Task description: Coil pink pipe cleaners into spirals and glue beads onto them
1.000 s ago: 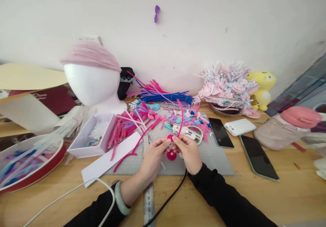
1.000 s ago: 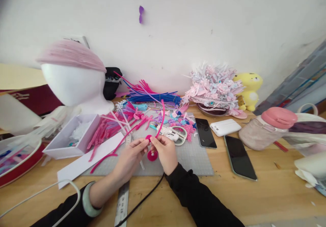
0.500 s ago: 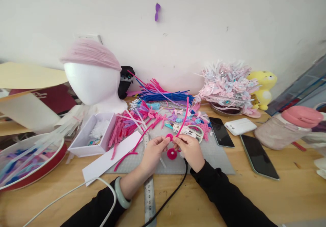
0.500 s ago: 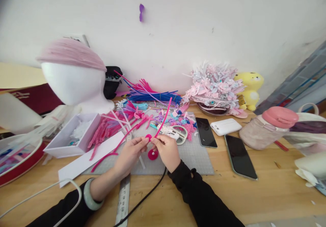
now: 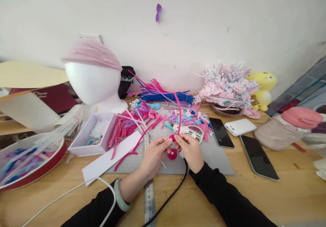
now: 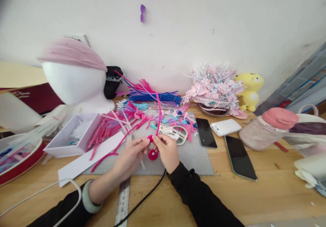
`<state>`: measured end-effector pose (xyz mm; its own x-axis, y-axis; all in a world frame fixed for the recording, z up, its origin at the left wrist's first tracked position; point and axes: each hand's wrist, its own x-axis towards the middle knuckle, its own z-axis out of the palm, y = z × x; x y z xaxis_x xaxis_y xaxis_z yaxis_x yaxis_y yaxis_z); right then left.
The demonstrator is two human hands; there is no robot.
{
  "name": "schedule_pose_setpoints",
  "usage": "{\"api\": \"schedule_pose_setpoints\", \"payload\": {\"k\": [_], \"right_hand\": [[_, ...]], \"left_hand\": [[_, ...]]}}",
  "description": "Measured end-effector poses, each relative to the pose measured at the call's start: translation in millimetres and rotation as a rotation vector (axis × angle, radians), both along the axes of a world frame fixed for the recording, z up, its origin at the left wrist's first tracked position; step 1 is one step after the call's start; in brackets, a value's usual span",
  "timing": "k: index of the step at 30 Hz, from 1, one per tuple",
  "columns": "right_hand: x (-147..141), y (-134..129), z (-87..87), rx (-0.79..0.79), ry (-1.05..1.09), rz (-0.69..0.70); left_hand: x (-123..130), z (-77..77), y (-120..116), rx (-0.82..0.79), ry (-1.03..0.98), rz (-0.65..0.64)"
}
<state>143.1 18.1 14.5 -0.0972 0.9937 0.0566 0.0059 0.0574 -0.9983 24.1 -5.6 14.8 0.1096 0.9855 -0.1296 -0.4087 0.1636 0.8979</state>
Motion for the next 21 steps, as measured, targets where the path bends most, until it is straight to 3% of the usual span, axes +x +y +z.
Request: {"api": "schedule_pose_setpoints", "payload": {"k": [2,5,11,15,21], "right_hand": [[-3.8,-4.4,-1.6,0.022,0.015,-0.053],[-8.8,-9.4,-4.7,0.036,0.045,-0.085],[-11.6,-8.1,-10.9,-0.031,0.127,-0.013],[-9.1,-5.0,-8.5,-0.056,0.173,-0.037],[-8.2,-6.0,-5.2,-0.027,0.093,-0.011]], "left_hand": [[7.0,-2.4,-5.2,-0.035,-0.155,0.026],[11.8,-4.8,-8.4,-0.037,-0.223,0.083],[8.6,-8.4,-2.9,0.016,-0.191,0.102],[6.3,-9.5,0.1,-0.01,-0.174,0.199],[3.5,-10.8,2.0,-0.019,-0.125,0.231]]}}
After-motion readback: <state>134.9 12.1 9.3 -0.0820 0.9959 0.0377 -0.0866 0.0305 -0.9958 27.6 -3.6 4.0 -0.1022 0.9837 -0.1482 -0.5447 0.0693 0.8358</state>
